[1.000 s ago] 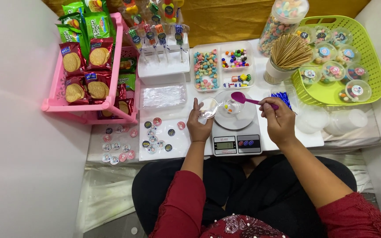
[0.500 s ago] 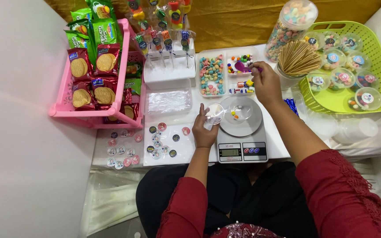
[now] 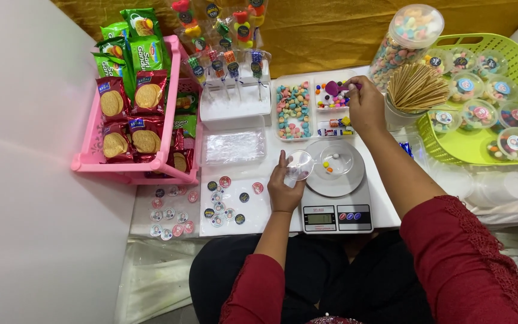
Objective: Weighing small candies using a spoon and scale, and organizing stickers for packaging.
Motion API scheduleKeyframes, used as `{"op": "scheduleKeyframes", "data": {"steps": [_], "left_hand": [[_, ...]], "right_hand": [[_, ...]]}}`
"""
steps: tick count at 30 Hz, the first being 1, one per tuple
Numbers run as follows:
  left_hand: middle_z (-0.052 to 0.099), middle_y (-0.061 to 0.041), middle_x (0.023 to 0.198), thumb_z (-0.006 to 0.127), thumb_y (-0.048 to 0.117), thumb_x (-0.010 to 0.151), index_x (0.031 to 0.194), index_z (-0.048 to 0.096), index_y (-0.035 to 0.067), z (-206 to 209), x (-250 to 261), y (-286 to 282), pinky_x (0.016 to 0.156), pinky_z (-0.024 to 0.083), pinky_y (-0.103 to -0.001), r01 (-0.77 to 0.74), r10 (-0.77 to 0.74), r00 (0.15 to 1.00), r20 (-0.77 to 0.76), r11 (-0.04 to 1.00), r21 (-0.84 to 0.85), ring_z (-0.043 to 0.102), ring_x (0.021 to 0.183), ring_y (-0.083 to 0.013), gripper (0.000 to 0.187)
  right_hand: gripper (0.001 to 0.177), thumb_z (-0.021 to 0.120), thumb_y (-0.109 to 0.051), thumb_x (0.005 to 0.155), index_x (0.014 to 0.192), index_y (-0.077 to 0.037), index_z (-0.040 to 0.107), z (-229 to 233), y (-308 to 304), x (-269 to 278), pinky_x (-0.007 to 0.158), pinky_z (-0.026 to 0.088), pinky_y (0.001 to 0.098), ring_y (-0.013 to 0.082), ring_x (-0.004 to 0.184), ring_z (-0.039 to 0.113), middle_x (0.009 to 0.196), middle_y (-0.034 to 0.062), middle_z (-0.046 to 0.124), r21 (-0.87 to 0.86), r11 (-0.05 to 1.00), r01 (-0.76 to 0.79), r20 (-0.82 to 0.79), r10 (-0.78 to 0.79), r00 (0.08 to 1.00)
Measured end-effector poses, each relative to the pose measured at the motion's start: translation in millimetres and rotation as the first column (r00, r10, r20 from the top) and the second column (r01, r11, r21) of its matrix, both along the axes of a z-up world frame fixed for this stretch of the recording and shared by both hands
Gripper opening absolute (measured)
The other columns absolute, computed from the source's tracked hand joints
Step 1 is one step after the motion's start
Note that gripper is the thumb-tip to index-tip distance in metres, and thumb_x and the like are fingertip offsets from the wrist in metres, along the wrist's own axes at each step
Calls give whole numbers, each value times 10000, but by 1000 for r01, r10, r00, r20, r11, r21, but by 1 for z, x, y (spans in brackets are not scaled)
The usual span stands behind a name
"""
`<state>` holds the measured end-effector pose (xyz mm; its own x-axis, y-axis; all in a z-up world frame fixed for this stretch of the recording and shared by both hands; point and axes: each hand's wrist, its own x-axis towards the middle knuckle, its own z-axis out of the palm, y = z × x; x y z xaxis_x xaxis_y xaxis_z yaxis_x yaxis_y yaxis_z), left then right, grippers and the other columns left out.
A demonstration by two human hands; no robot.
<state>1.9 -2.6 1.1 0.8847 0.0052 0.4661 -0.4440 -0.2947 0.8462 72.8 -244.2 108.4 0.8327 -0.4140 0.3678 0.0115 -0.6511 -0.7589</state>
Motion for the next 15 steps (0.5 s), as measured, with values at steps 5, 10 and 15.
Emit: {"op": "scheduleKeyframes", "data": {"steps": [5, 10, 15], "left_hand": [[726, -156, 1183, 876, 205, 750, 1366, 618, 29, 6, -3, 1, 956, 579, -392, 2, -2, 1000, -1, 1000, -11, 715, 1075, -315, 691], [687, -160, 1303, 883, 200, 746, 1221, 694, 26, 1, -2, 2, 963, 576, -390, -2, 2, 1000, 2, 1000, -13, 709, 1089, -315, 540], [672, -137, 1341, 886, 218, 754, 1020, 719, 53, -8, 1, 0, 964, 579, -382, -5, 5, 1000, 19, 1000, -8, 710, 1097, -295, 355]], "right_hand": [[179, 496, -69, 1116, 1133, -64, 674, -15, 6, 9, 670, 550, 355, 200, 710, 683, 837, 97, 667, 111, 994, 14, 10, -15, 1000], [185, 482, -68, 1100, 1086, -97, 664, -36, 11, 15, 581, 548, 265, 141, 674, 685, 794, 62, 683, 297, 951, 84, 74, -111, 991], [182, 397, -78, 1100, 1105, -90, 579, -35, 18, 12, 530, 520, 125, 50, 648, 653, 770, -12, 596, 627, 773, 101, 103, -211, 972]]}}
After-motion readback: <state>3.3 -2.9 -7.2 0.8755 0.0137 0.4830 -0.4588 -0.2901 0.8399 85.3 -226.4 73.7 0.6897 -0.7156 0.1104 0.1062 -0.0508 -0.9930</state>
